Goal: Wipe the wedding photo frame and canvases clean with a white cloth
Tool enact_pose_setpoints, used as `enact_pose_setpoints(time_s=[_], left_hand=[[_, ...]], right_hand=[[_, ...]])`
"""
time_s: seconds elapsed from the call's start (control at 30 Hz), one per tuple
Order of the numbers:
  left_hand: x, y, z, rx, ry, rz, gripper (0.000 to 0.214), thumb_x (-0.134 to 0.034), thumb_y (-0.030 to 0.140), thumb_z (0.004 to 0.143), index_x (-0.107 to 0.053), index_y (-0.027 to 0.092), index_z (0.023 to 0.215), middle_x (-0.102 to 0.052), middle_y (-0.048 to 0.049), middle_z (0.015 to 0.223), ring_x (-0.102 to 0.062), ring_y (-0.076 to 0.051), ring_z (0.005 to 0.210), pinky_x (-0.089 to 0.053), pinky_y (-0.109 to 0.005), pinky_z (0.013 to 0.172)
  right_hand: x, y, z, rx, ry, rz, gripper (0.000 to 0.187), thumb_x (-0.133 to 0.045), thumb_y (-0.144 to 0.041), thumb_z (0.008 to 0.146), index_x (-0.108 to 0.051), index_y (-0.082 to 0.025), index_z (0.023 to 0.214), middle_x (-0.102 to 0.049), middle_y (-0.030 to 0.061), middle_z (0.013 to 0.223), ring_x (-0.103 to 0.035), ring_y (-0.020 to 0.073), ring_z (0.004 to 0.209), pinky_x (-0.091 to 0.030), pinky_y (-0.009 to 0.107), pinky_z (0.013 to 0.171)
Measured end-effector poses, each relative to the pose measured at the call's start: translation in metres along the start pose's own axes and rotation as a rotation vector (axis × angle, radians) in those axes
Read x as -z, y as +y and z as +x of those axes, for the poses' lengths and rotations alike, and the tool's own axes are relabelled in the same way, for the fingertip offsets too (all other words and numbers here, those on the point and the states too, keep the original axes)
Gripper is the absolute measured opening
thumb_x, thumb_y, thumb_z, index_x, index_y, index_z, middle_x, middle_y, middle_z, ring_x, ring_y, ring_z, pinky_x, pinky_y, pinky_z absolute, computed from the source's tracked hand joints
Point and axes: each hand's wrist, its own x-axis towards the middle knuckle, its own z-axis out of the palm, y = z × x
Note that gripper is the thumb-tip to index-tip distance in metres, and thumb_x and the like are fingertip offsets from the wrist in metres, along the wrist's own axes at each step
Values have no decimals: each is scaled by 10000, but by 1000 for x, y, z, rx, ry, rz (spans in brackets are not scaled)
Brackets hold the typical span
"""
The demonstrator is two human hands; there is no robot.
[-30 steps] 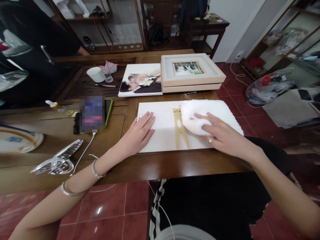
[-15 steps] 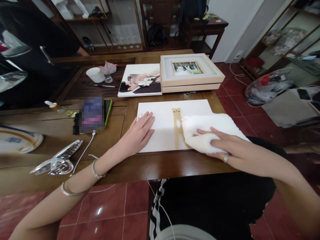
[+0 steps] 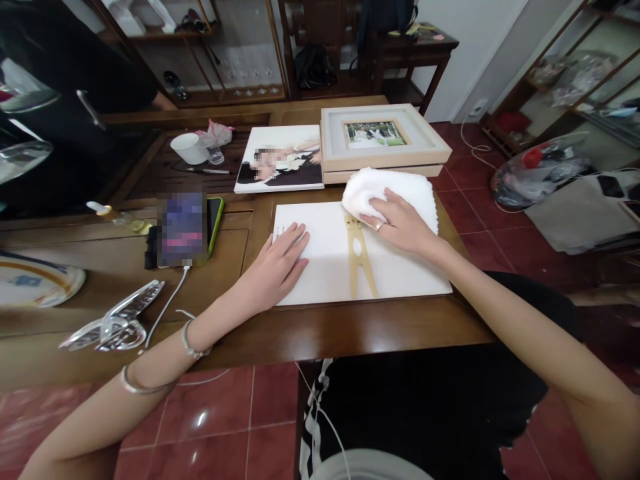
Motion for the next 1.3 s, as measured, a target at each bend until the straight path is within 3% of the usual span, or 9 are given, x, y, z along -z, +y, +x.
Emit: enact_pose_setpoints(time_s=[0.17,0.33,0.5,0.67,0.83,1.0,1.17,1.3], left_hand=[[1,-1,-1,-5,8,-5,503,-304,314,1026,-364,108,1480,-323,-184,1579,-226,-303,1491,-251,-558,1177],[1,-2,-2,-6,1,-3,500,-290,308,1026,-361,120,1483,-327,-183,1577,-220,-306,1493,-259,-574,1168],[1,-1,-1,-1,3,-4,503,-296,318,1024,-357,128,1486,-323,-175,1581,-223,-296,1493,-253,-561,1176],[1,0,-1,-1,4,-1,503,-294,310,1024,-362,117,1483,-322,-178,1581,-222,-301,1493,-249,-563,1176],[1,1,-1,2,-1,-1,503,-301,305,1023,-363,113,1483,-318,-180,1582,-230,-306,1490,-249,-566,1175],[1,0,-1,-2,-4,17,504,-291,312,1029,-364,101,1480,-323,-182,1580,-220,-301,1493,-258,-561,1174],[0,-1,-1,-3,-1,20,500,-290,313,1026,-373,106,1474,-328,-180,1578,-233,-307,1489,-265,-567,1170],[0,-1,0,-13,10,20,501,-288,319,1027,-380,99,1467,-336,-184,1573,-243,-306,1486,-271,-564,1168]], right_hand=[[-7,-14,-22,23,27,-15,217,-418,-313,957,-570,-226,829,-695,113,1058,-601,328,1144,-329,560,1131],[-1,-32,-67,186,-3,-9,149,-470,-150,876,-605,-206,847,-570,167,1388,-418,318,1396,-306,620,1150],[18,-44,-109,399,-139,6,161,-518,-83,795,-633,-195,788,-536,165,1433,-407,297,1405,-328,615,1142],[29,-39,-125,497,-171,53,158,-508,-93,816,-613,-196,760,-547,156,1426,-415,282,1401,-353,611,1133],[21,-34,-114,381,-64,130,173,-495,-155,872,-563,-215,725,-548,153,1425,-475,261,1360,-393,558,1132],[5,-33,-90,234,26,152,162,-498,-196,909,-550,-223,758,-588,125,1384,-499,289,1335,-353,571,1154],[-8,-28,-49,203,66,156,184,-466,-279,943,-553,-218,792,-701,97,1077,-595,290,1184,-368,568,1131],[-16,-26,-16,159,61,107,217,-450,-287,941,-572,-202,783,-684,88,929,-625,288,1051,-373,558,1111]])
